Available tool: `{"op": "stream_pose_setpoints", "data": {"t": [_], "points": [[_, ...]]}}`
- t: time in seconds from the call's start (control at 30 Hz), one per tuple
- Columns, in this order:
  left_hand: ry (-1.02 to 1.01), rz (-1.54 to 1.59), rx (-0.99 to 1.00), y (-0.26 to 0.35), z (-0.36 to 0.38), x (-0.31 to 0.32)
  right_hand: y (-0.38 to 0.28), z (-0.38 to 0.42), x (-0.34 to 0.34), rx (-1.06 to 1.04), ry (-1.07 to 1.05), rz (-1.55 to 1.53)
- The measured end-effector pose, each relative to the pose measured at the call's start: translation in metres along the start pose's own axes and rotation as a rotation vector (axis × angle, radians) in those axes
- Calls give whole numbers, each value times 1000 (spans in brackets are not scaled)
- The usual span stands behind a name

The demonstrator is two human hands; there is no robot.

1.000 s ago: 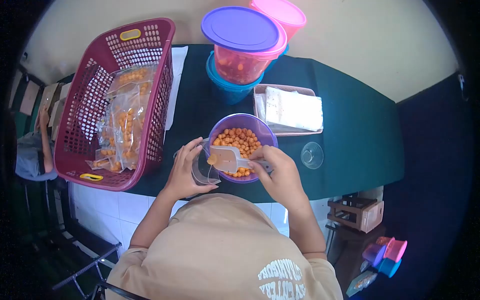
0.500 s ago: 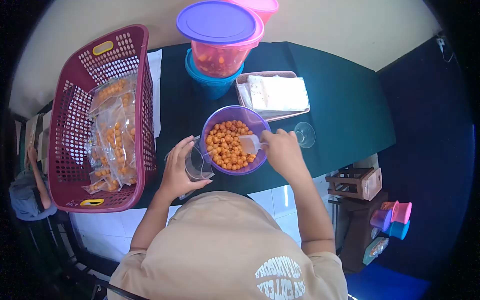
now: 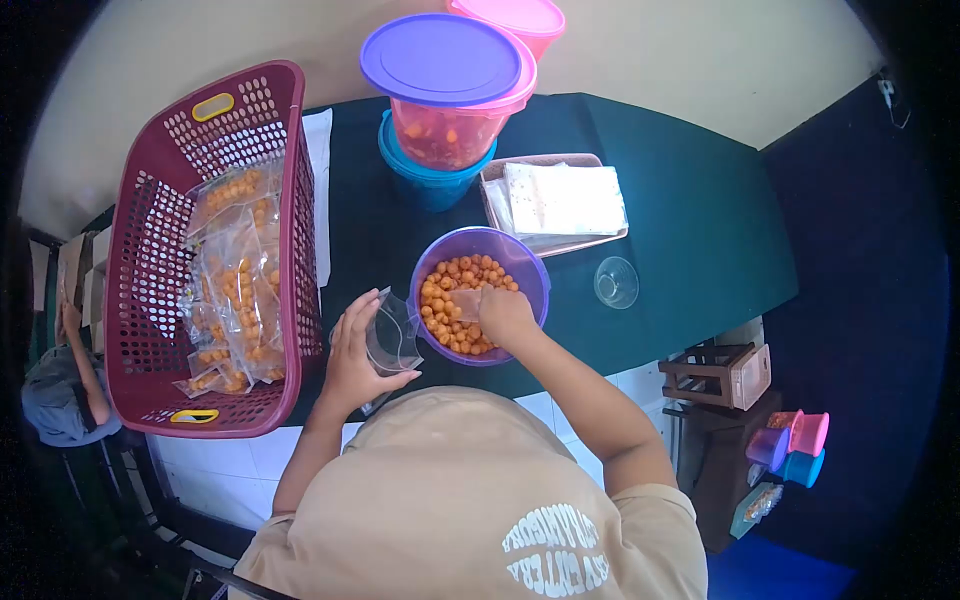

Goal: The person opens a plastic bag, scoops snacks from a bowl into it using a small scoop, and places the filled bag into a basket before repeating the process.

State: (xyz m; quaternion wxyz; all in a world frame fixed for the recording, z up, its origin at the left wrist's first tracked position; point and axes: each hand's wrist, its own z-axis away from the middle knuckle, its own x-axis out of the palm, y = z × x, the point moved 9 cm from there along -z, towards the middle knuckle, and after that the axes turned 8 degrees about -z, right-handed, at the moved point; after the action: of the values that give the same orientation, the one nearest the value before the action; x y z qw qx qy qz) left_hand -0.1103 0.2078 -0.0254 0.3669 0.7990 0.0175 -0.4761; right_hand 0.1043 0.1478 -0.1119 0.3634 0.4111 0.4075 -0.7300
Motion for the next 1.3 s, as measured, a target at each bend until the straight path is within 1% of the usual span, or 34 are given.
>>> {"op": "stream_pose_setpoints", "data": {"t": [0.07,0.1,0.17,0.2,0.27,0.4,0.47,0.57,0.7,0.77,0.8,0.87,1.1,1.17,1.2,1.27,1.3], "points": [[3,-11,-20,-2,1,0,5,-4,8,33,-103,-200],[1,-13,-20,-3,1,0,9,-8,9,33,-103,-203],[-9,-19,-38,-6,-1,1,17,-14,31,118,-270,-532],[-11,-23,-35,-5,-2,0,17,-14,32,116,-267,-537],[5,0,-53,-6,-5,-3,12,-14,14,9,-56,-500],[36,25,-23,-6,-8,-7,15,-6,-1,33,-24,-481],[37,22,-21,-5,-9,-7,14,1,-19,-39,67,-492],[27,26,-8,-2,-10,-7,5,20,-52,-8,68,-536],[19,8,41,8,-13,-7,-17,47,-91,-5,87,-488],[17,-22,98,17,-14,-7,-32,57,-98,-58,33,-608],[19,-21,101,19,-15,-6,-35,62,-101,-57,36,-606],[18,9,133,24,-14,-5,-51,71,-113,-170,117,-397],[11,25,144,30,-9,-9,-54,80,-110,-75,74,-548],[2,35,137,31,-7,-9,-62,85,-117,-128,94,-423],[4,36,138,32,-6,-9,-65,87,-119,-128,95,-421],[-2,36,132,34,-5,-8,-73,90,-125,-130,114,-281],[1,36,133,34,-5,-9,-76,93,-126,-131,116,-278]]}}
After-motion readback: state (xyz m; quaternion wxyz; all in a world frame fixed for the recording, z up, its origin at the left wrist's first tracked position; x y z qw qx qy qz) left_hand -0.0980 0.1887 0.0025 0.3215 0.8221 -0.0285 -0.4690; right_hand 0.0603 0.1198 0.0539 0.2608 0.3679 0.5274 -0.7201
